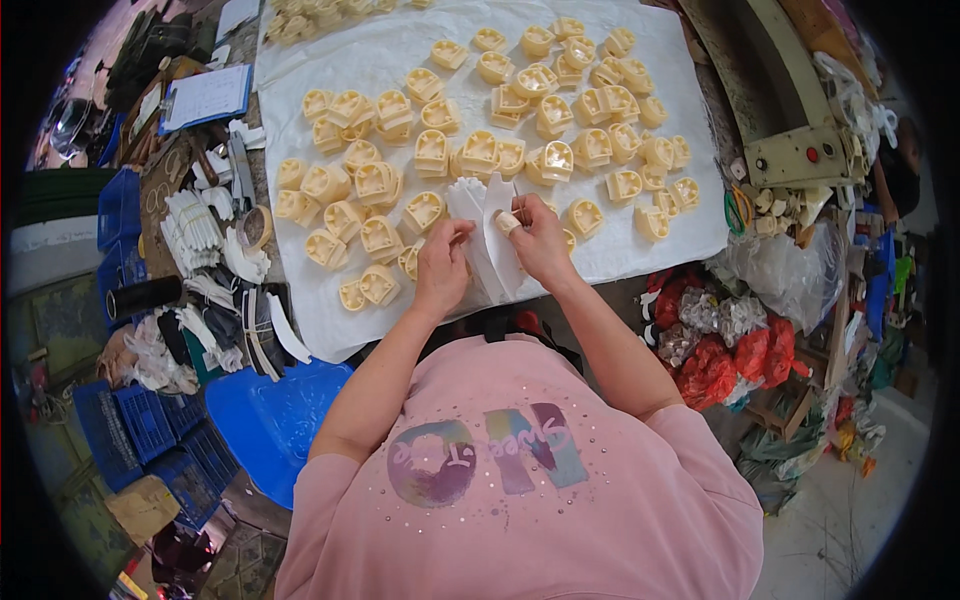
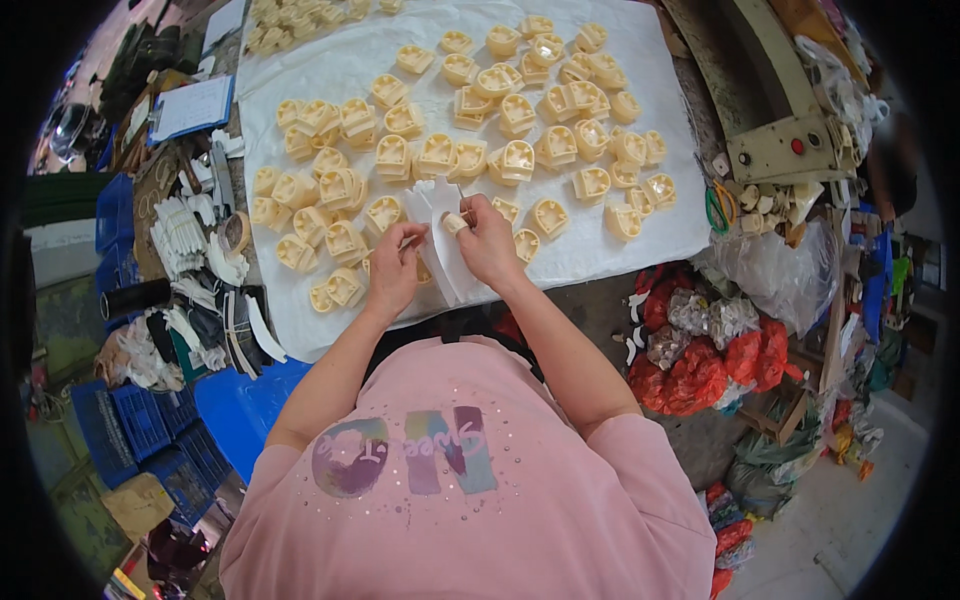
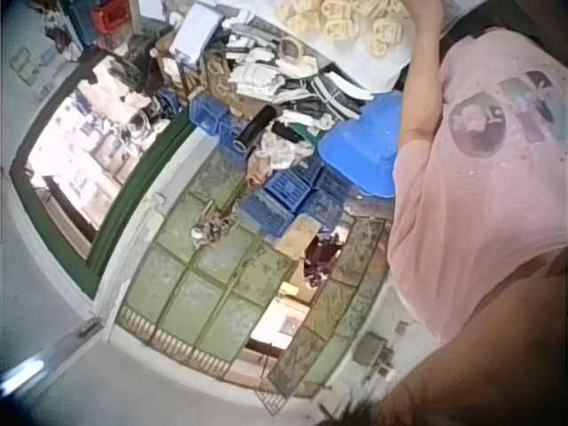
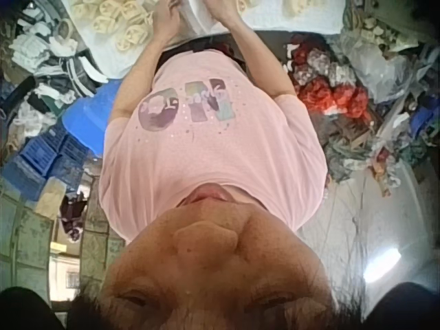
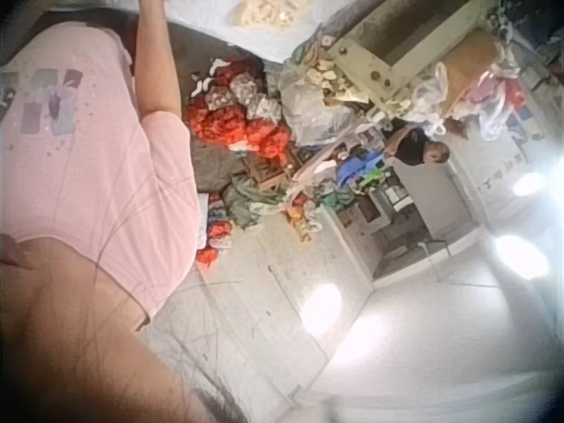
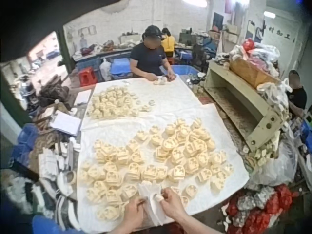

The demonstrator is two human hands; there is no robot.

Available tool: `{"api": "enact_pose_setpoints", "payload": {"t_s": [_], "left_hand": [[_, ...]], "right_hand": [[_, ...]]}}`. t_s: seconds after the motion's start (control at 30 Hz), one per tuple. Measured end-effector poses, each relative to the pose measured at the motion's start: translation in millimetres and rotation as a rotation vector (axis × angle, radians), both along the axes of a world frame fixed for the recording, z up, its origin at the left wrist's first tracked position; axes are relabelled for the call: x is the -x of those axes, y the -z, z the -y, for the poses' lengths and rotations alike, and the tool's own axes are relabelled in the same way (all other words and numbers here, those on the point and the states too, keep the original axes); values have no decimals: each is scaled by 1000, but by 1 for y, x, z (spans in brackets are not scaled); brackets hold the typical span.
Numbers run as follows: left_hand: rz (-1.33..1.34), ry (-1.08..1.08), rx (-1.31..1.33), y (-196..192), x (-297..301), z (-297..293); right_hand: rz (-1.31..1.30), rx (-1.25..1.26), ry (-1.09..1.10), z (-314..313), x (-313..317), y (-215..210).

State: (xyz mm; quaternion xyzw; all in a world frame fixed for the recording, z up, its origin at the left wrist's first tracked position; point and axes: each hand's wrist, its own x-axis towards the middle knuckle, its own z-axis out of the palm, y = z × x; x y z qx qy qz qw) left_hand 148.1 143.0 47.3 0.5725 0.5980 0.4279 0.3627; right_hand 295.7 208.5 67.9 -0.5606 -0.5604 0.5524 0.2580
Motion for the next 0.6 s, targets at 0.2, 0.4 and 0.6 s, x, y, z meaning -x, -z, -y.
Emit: {"api": "enact_pose_setpoints", "payload": {"t_s": [0.2, 0.4, 0.6], "left_hand": [[232, -280, 72, 0, 1, 3], [90, -345, -1, -20, 14, 22], [-344, -870, 31, 15, 109, 90]], "right_hand": [[281, -388, -56, 15, 30, 23], [484, -544, -143, 16, 17, 24], [515, -599, -231, 20, 14, 13]]}}
